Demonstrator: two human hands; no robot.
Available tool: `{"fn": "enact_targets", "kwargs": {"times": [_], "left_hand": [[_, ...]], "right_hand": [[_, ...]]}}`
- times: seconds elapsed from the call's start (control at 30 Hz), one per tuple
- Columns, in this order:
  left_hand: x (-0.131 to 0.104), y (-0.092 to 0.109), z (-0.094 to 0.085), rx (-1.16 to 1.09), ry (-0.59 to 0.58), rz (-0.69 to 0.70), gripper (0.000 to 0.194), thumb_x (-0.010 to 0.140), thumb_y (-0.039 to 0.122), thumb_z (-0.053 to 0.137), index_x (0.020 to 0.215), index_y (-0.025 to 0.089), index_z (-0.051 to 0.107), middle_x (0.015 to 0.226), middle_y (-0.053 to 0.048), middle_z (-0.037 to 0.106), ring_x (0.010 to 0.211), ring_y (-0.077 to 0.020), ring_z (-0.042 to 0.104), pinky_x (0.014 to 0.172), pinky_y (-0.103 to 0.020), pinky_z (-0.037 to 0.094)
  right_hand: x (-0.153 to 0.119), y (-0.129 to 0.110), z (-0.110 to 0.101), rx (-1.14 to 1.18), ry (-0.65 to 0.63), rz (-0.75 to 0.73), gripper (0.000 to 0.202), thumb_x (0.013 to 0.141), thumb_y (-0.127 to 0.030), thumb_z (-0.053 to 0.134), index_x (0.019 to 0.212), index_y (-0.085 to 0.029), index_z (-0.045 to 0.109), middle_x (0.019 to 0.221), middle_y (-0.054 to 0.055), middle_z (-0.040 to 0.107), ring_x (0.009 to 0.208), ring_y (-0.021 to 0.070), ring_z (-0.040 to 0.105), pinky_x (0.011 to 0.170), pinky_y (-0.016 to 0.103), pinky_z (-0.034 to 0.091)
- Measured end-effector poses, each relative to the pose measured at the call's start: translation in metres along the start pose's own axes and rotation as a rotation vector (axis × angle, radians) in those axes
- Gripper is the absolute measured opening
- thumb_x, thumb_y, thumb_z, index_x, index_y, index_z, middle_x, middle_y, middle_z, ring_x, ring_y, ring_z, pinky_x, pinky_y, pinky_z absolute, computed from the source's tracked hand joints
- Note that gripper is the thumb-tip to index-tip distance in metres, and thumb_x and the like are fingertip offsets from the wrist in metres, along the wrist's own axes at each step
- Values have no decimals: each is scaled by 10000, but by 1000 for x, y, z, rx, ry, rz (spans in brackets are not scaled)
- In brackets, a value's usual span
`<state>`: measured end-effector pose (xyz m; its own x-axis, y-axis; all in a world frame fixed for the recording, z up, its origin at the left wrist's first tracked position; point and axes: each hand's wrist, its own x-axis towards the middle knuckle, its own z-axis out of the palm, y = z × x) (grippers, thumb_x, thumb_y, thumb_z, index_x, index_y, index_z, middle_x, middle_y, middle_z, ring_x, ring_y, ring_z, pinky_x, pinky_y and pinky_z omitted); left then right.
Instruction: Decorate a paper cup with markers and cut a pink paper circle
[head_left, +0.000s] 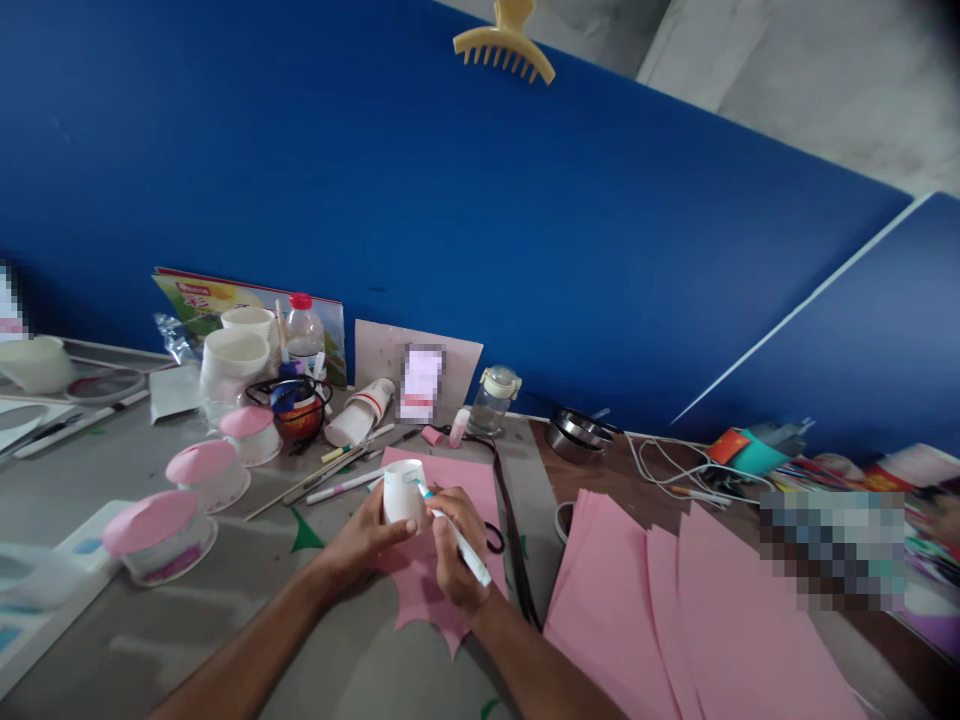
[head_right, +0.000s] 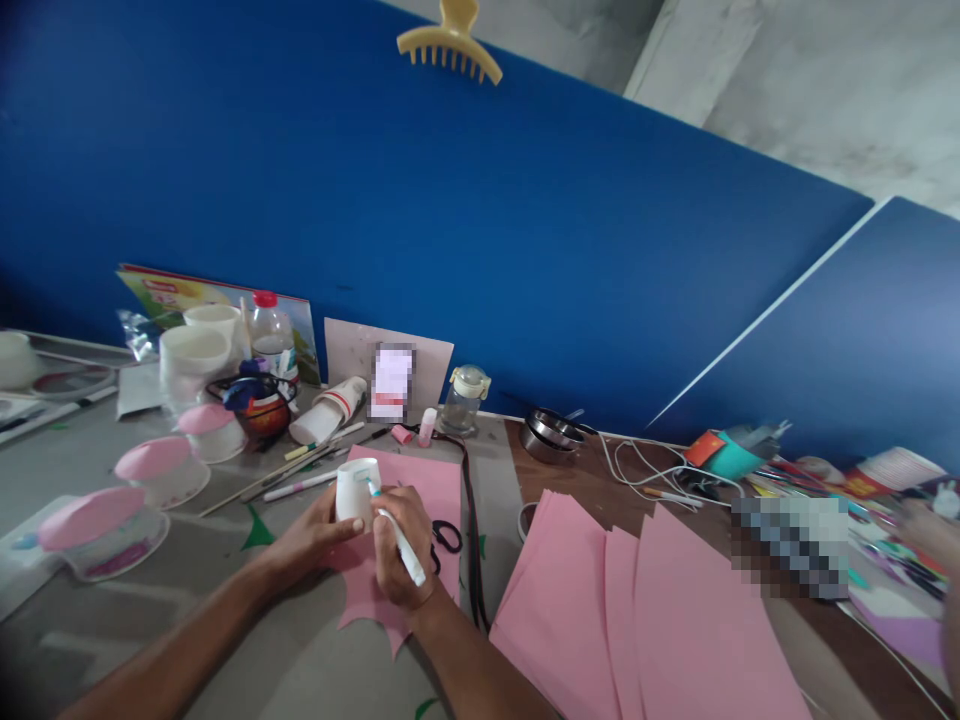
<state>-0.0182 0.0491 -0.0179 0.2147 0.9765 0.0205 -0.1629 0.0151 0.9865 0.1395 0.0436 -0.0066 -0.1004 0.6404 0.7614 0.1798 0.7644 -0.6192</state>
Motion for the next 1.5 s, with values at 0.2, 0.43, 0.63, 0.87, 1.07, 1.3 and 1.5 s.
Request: {"fn": "enact_targets", "kwargs": {"times": [0.2, 0.43, 0.63, 0.87, 1.07, 1.3, 1.5], "left_hand": [[-1, 4, 3, 1, 15, 0, 574, 644, 505, 777, 1059, 163, 578, 926, -51, 605, 892, -237, 528, 801, -335, 430], [-2, 7, 4, 18, 36, -7, 613, 614, 510, 794, 1071, 164, 575, 952, -54, 607, 886, -244, 532, 803, -347, 434], [-2, 9, 6, 17, 19, -11, 555, 636, 490, 767, 1049, 171, 578, 902, -46, 607, 923, -254, 532, 823, -348, 426], [-1, 10, 5, 64, 38, -21, 550, 604, 480, 778, 1020, 172, 592, 905, -51, 611, 888, -252, 530, 790, -344, 428], [-1, 4, 3, 67, 25, -3, 524, 644, 478, 757, 1039, 172, 597, 893, -47, 617, 914, -254, 532, 801, -344, 437], [-3, 14, 7, -31, 25, -50, 669, 604, 496, 794, 1156, 169, 602, 1008, -86, 646, 941, -267, 553, 823, -365, 447], [-3, 6, 0, -198, 1, -56, 666, 626, 444, 821, 1186, 155, 605, 1086, -123, 669, 1002, -293, 590, 895, -397, 442]], "right_hand": [[1, -4, -2, 4, -24, -49, 229, 977, -272, 390, 1045, -206, 598, 923, 90, 634, 893, 228, 630, 765, 402, 530], [0, -2, 1, 30, -26, -102, 209, 967, -244, 416, 1056, -203, 600, 898, 84, 625, 844, 215, 613, 741, 388, 528], [-1, 1, 1, -8, -1, -37, 212, 968, -228, 400, 1035, -208, 600, 926, 90, 643, 881, 221, 622, 753, 389, 523], [-1, 1, 0, -14, -5, -35, 215, 962, -239, 406, 1032, -203, 606, 924, 92, 645, 868, 222, 627, 727, 382, 524], [0, -1, -1, -8, -27, -26, 213, 959, -241, 403, 994, -206, 609, 890, 84, 637, 857, 224, 625, 730, 380, 516], [-4, 3, 1, -9, 70, 111, 314, 987, -388, 360, 1178, -207, 533, 980, 75, 577, 902, 220, 593, 805, 400, 510], [-7, 9, 6, -23, 85, 256, 370, 1017, -370, 348, 1295, -177, 497, 1075, 117, 603, 933, 215, 608, 819, 394, 531]]}}
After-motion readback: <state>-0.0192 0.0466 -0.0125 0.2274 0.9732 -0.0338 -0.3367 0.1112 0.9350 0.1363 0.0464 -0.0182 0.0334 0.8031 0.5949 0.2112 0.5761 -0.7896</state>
